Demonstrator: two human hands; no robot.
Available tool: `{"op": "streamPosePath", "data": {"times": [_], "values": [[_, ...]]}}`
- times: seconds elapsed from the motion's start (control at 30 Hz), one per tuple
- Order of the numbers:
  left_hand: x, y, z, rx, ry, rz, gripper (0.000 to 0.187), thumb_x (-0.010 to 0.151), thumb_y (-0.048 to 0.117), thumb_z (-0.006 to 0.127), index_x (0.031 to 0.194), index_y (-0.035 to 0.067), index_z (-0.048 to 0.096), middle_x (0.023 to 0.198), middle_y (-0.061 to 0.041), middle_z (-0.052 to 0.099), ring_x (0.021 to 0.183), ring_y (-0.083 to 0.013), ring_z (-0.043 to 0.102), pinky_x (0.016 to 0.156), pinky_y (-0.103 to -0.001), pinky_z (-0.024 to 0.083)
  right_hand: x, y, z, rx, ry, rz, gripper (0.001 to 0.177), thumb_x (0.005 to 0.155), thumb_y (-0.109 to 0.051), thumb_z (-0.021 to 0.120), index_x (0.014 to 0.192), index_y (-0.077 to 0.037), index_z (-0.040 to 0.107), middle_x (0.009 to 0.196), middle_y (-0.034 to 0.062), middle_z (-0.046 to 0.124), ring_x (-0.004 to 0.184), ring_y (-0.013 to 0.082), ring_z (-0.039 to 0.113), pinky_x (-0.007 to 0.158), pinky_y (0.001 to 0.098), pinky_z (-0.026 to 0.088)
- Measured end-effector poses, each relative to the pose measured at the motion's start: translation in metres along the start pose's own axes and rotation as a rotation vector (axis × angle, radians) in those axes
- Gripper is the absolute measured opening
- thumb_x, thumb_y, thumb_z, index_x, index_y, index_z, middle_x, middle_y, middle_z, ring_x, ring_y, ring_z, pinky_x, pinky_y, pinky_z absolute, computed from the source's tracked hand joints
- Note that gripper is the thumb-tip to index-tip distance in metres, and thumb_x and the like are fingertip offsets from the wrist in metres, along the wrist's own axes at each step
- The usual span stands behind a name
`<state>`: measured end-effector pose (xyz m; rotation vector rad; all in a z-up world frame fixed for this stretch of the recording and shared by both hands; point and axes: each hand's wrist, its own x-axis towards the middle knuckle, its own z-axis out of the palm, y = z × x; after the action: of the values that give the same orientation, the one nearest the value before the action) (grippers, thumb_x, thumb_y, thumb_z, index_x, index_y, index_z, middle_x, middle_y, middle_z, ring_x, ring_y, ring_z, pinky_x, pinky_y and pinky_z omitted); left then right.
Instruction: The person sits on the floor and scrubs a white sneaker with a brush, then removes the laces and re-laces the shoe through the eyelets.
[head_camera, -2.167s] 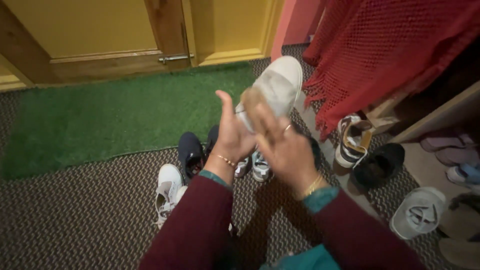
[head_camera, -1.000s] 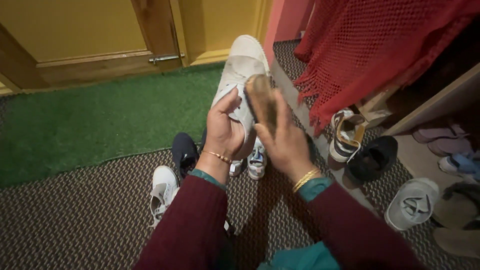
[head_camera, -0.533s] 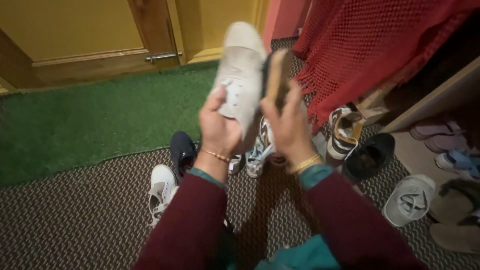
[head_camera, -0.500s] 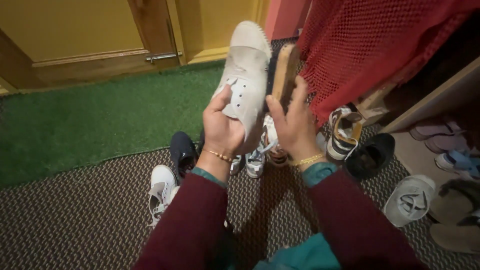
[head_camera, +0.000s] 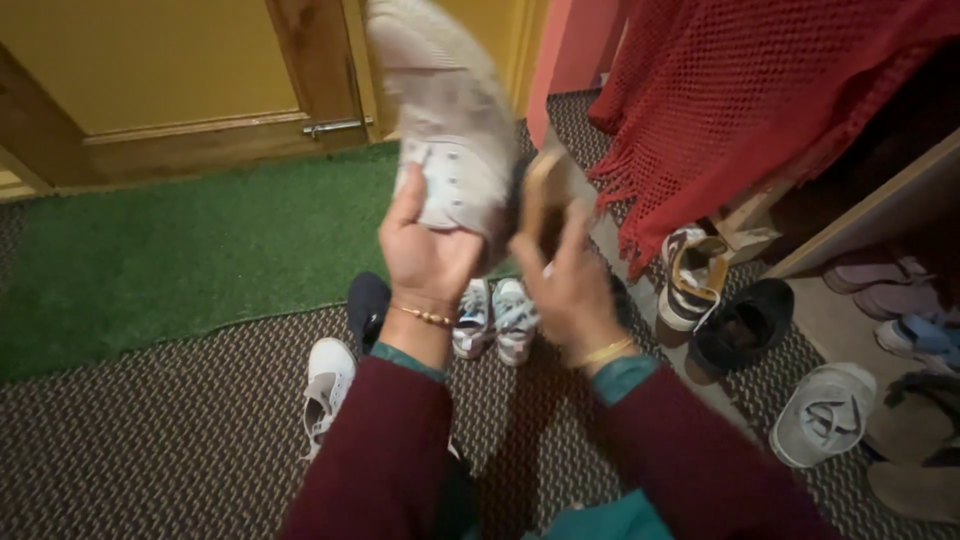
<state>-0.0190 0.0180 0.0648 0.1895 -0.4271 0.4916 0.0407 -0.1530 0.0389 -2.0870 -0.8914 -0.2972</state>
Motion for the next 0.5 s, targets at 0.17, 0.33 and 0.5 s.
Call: {"op": "streamPosePath", "data": {"times": [0.17,0.33,0.5], "values": [[-0.006,-0.008,0.003,-0.036,-0.007,-0.053,0.052,0.111,0.027,0.044,0.153,-0.002,0.04,0.153,-0.02,0.051,0.143,-0.0366,0.049,0.125,-0.051,0.034,-0.016,-0.007,0.006,0.112,0.092,-0.118,0.077,0.104,-0.037,0.06,0.152,0.008,0.02,0.131,0.033,0.055,0.112,0.0426,0.065,0.092,0.0487,0.056],[-0.001,0.013,-0.004,0.004,-0.016,0.023,0.054,0.112,0.029,0.044,0.153,-0.004,0.039,0.152,-0.021,0.051,0.142,-0.0368,0.049,0.126,-0.052,0.035,-0.049,-0.019,0.042,0.041,-0.203,0.056,0.082,0.099,-0.042,0.058,0.152,0.005,0.018,0.121,0.0363,0.062,0.102,0.0489,0.069,0.087,0.0519,0.056],[-0.01,-0.018,-0.008,0.17,0.075,-0.115,0.054,0.11,0.03,0.044,0.153,-0.002,0.039,0.149,-0.02,0.052,0.138,-0.0351,0.052,0.12,-0.05,0.04,0.015,0.016,-0.012,-0.02,0.199,-0.26,0.074,0.114,-0.038,0.064,0.152,0.008,0.022,0.136,0.0353,0.062,0.118,0.0457,0.069,0.098,0.0506,0.057]]}}
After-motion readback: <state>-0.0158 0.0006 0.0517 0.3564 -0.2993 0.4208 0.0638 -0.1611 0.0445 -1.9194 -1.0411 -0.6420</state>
